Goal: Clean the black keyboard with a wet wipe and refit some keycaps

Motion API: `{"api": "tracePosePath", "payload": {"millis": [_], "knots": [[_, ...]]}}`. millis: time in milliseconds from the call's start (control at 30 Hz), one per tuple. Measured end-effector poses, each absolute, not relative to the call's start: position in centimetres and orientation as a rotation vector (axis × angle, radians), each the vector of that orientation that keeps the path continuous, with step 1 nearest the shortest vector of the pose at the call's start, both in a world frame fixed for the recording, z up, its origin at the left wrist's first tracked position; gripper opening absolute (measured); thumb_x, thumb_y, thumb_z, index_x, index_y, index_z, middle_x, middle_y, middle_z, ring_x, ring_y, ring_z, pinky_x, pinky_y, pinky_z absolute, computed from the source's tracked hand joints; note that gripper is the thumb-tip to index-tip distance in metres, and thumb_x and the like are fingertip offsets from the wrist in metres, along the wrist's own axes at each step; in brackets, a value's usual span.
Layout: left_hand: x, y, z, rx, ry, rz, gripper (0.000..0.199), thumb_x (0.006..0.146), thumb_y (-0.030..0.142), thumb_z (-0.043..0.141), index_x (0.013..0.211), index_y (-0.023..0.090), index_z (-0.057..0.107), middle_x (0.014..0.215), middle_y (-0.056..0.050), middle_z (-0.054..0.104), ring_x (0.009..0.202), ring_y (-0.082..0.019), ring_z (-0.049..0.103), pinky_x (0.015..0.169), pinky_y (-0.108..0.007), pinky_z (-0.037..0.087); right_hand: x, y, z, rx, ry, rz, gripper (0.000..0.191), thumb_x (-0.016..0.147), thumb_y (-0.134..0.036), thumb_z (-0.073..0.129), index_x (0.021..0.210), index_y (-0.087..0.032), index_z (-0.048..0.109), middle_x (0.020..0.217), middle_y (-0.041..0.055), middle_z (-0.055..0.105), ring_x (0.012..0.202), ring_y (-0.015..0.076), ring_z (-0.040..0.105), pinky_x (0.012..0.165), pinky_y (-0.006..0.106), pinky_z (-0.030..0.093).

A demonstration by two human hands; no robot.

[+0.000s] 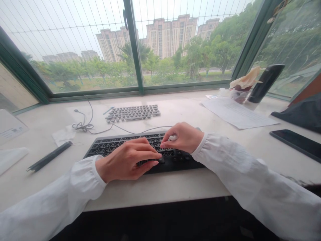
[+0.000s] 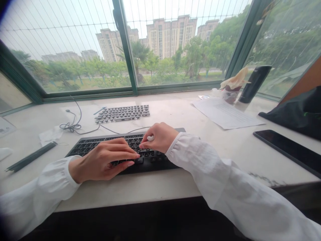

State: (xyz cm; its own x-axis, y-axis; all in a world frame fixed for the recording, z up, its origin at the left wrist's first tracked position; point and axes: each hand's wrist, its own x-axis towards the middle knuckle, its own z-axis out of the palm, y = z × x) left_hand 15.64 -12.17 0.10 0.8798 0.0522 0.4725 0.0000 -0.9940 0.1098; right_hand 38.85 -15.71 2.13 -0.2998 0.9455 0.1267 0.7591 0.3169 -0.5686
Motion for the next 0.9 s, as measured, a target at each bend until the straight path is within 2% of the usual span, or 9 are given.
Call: {"api": "tracePosePath", "payload": {"millis": [100, 267, 433, 900], "knots": [[15.72, -12.23, 0.38, 2.970, -0.024, 0.661, 0.027, 0.089, 0.025, 0.058, 0.114, 0.021, 0.067, 0.100, -0.009, 0.073, 0.087, -0.019, 0.061, 0.080, -0.034, 0.053, 39.05, -15.45, 1.85, -1.551, -2.155, 0.465, 0.025, 0.075, -0.043, 0.070, 0.083, -0.021, 0.080, 0.072, 0.0026, 0.073, 0.069, 0.0141, 0.063, 0.063, 0.023, 0.043], [15.70, -12.35, 0.70, 3.067, 0.013, 0.554, 0.022, 0.088, 0.028, 0.059, 0.107, 0.024, 0.071, 0.110, -0.007, 0.069, 0.093, -0.020, 0.059, 0.084, -0.036, 0.049, 39.00, -15.33, 1.76, -1.582, -2.165, 0.418, 0.024, 0.077, -0.042, 0.068, 0.085, -0.022, 0.080, 0.074, 0.0031, 0.073, 0.070, 0.0145, 0.062, 0.064, 0.024, 0.043], [15.57, -12.21, 0.65, 3.075, -0.004, 0.649, 0.020, 0.089, 0.028, 0.058, 0.104, 0.024, 0.071, 0.103, -0.006, 0.069, 0.087, -0.017, 0.058, 0.082, -0.034, 0.048, 38.83, -15.41, 1.82, -1.585, -2.171, 0.401, 0.023, 0.077, -0.041, 0.069, 0.084, -0.022, 0.079, 0.073, 0.0033, 0.073, 0.069, 0.0142, 0.062, 0.065, 0.024, 0.044], [15.48, -12.28, 0.82, 3.104, -0.008, 0.610, 0.021, 0.088, 0.027, 0.057, 0.105, 0.025, 0.070, 0.106, -0.005, 0.068, 0.084, -0.017, 0.057, 0.080, -0.035, 0.042, 38.96, -15.21, 1.59, -1.590, -2.176, 0.369, 0.022, 0.077, -0.040, 0.068, 0.085, -0.023, 0.079, 0.073, 0.0031, 0.072, 0.067, 0.0141, 0.061, 0.064, 0.025, 0.043]]}}
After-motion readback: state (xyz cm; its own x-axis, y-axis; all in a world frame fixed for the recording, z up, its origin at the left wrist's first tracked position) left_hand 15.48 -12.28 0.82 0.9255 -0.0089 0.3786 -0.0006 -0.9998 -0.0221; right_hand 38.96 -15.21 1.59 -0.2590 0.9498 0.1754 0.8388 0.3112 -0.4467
